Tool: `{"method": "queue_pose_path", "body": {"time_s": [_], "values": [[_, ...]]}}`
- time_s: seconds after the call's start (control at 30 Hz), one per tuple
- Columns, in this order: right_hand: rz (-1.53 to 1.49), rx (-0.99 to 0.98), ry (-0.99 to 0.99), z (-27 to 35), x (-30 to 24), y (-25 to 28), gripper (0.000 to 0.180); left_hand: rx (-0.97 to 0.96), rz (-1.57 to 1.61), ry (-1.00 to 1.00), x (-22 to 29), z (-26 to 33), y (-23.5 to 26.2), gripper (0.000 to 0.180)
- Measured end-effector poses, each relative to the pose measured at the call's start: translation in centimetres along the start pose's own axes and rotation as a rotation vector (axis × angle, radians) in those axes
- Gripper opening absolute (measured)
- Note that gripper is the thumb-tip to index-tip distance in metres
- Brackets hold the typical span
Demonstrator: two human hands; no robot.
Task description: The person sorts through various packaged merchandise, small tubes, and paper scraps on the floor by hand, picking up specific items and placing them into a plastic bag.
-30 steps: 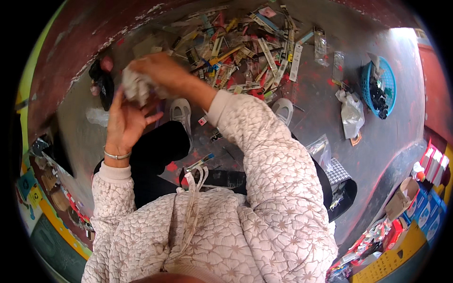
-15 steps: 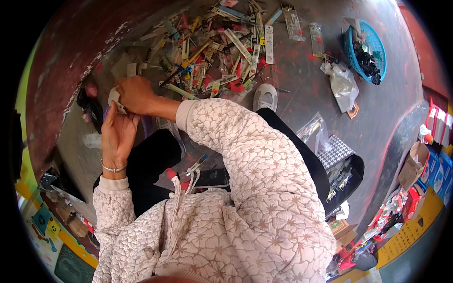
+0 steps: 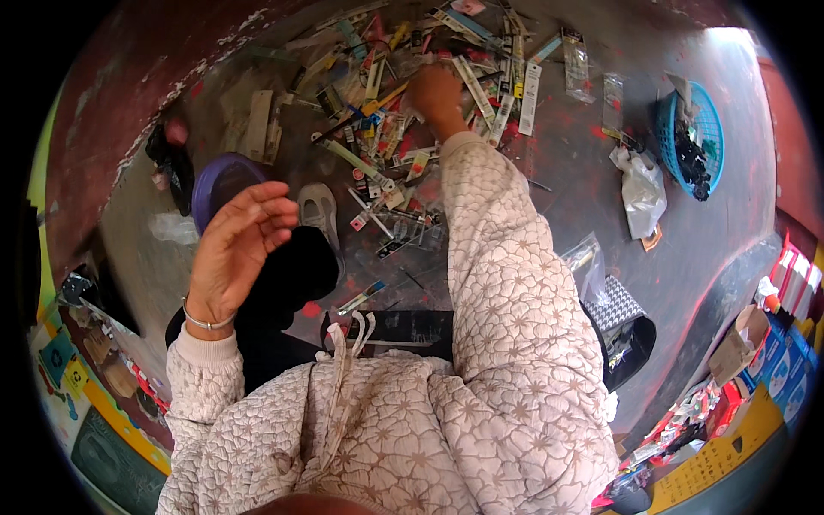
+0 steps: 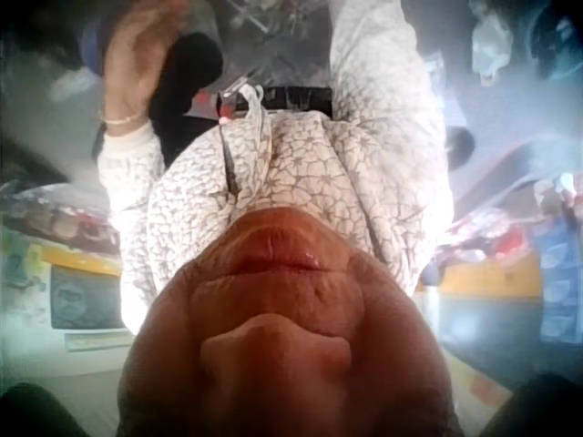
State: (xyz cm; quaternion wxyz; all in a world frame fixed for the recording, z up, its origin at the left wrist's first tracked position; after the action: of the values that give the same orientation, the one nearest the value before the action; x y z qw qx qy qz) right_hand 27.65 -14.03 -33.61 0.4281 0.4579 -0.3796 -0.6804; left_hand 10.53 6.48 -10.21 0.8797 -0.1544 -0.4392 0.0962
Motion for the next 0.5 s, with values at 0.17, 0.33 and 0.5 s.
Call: {"method": "queue_pose_path", "body": {"time_s": [0.17,0.33,0.5], "values": [[0.166,-0.041,0.421,2.8,-6.5,-5.7,0.038,-0.077,0.012,0.094,-1.1,0.2,-0.9,0.027],[0.305,-0.034,0.385,5.1,-3.2,-6.4,0.033,-0.059,0.019,0.104,-1.4,0.5,0.0,0.028],[0.546,-0.158,0.393,2.5,1.2,-5.8,0.015,-0.077,0.006,0.104,-1.3,0.4,-0.6,0.027]]}}
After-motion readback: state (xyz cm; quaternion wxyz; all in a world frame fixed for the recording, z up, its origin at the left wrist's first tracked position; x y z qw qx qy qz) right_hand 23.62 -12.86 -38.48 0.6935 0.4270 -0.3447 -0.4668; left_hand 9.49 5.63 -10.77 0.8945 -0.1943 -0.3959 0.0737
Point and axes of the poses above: each hand's wrist, its own z-axis away from the middle knuckle, its own y-axis out of the back of the hand, x = y × z, the point moved 9 cm from there along -z, towards the middle knuckle, and after that the axes turned 10 degrees about -y, right-handed, at the moved point
